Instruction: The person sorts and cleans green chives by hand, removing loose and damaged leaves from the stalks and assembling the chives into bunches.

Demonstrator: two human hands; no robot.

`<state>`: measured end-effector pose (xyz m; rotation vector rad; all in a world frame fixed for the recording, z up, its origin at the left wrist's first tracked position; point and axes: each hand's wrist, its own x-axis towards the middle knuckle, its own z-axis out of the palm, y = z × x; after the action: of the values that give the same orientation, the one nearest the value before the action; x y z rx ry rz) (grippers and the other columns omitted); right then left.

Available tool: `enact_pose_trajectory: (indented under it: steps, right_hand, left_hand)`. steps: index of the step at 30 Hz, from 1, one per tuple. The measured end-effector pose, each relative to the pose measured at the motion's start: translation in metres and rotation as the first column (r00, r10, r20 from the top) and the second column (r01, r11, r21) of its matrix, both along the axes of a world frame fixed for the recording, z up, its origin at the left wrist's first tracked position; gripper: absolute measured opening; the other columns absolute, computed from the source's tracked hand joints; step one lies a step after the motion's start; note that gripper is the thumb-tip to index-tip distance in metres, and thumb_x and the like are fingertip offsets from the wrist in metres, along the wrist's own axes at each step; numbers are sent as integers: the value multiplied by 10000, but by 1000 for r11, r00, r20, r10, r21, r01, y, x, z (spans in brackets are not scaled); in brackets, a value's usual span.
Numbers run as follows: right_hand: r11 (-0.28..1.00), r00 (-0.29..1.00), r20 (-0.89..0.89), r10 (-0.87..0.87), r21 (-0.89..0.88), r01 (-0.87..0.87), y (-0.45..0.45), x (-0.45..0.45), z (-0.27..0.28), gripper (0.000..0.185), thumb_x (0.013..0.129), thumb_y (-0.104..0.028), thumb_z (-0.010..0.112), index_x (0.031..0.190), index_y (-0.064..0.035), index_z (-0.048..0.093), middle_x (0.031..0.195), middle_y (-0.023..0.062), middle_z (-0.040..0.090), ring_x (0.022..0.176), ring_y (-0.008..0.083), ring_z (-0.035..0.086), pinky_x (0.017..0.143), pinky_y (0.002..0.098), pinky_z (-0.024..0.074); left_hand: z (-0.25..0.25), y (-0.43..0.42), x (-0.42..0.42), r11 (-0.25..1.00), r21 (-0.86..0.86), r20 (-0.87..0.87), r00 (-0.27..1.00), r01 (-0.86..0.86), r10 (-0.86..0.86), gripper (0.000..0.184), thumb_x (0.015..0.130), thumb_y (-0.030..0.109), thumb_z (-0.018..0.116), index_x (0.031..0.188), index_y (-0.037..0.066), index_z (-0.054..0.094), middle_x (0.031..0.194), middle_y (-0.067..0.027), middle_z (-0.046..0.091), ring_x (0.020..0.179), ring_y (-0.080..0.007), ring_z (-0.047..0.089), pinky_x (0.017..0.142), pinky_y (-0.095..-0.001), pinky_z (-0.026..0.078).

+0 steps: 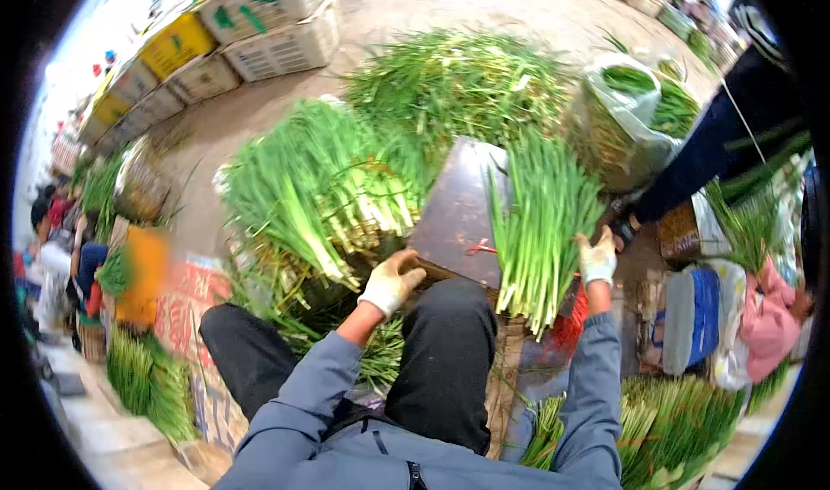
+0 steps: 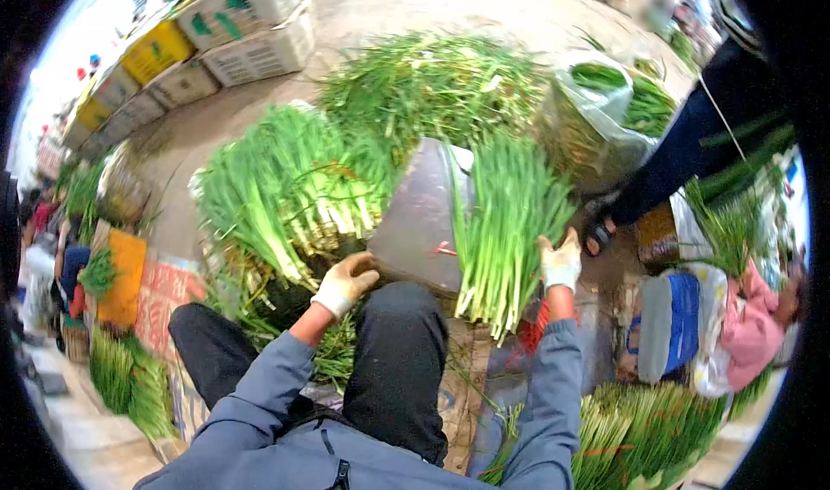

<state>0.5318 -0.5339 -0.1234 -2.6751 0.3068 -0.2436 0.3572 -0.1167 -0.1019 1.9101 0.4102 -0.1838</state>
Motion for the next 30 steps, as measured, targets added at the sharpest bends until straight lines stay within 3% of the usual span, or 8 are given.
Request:
enact_pose_trajectory:
  steps: [4, 6, 9, 11, 15, 23, 27, 30]
  right_hand:
    - [733, 837, 68, 544, 446, -513, 137, -31, 119, 424, 888, -294, 702, 1227, -48, 643, 1085, 183, 706, 995, 339, 689, 893, 366, 547]
    - [597, 658, 56, 751, 368, -712, 227, -65, 144, 269, 884, -277, 680, 1037, -60, 721, 1001, 164, 726, 922, 330, 709, 846, 365, 557]
    - [394, 295, -367, 882, 230, -890, 356, -117, 158, 440, 888, -443, 652, 1088, -54, 705, 1052, 178, 718, 983, 346, 686, 891, 406, 532]
    - [457, 391, -440, 808, 50, -888, 416, -140, 119, 512, 856, -494, 663, 1111, -50, 675, 1055, 214, 702, 988, 370, 679, 885, 431, 531]
    - [526, 470, -342, 814, 89, -846, 475, -146, 54, 427, 868, -435, 649, 1048, -48, 672, 1026, 234, 694, 975, 400, 671, 864, 462, 530]
    - [667, 667, -69, 742, -23, -745, 449, -134, 79, 280, 935, -338, 574, 958, -81, 681, 871, 216, 688, 828, 408, 661, 754, 482, 518]
    - [642, 664, 25, 748, 226, -732, 442, -218, 109, 272, 951, -314, 567, 958, -54, 646, 896, 227, 692, 826, 422, 675, 761, 491, 544]
    - [545, 577, -77, 813, 447, -709, 435, -277, 83, 253, 931, -279, 612, 1007, -41, 646, 880, 218, 683, 801, 381, 680, 737, 438, 540]
  left_hand:
    - [58, 42, -61, 983, -158, -51, 995, -95, 88, 399, 884, 251, 691, 1173, -21, 659, 988, -110, 730, 794, -168, 708, 751, -282, 552]
    - [81, 66, -81, 914, -272, -83, 954, -300, 289, 312, 909, 216, 659, 1102, -29, 670, 913, -100, 717, 672, -167, 684, 617, -278, 532]
    - [68, 106, -115, 778, -327, -82, 836, -537, 543, 296, 951, 238, 612, 1099, -13, 663, 853, -113, 707, 577, -137, 626, 500, -244, 480]
    - [58, 126, -139, 709, -347, -116, 778, -614, 617, 312, 951, 230, 611, 1127, -23, 655, 857, -118, 706, 565, -143, 624, 499, -256, 490]
    - [21, 153, -172, 660, -404, -89, 745, -634, 661, 335, 958, 191, 622, 1197, -43, 619, 906, -139, 712, 624, -171, 664, 534, -279, 525]
    - [22, 167, -162, 608, -542, -77, 755, -580, 652, 344, 956, 202, 643, 1204, -34, 614, 928, -120, 700, 655, -149, 654, 526, -254, 503]
    - [28, 162, -151, 585, -697, 1, 815, -415, 579, 467, 964, 383, 640, 1224, -3, 608, 970, -93, 709, 764, -133, 658, 685, -256, 526]
    - [27, 163, -142, 487, -785, -57, 828, -382, 558, 429, 974, 317, 618, 1254, -6, 588, 1039, -117, 710, 920, -205, 670, 836, -333, 536]
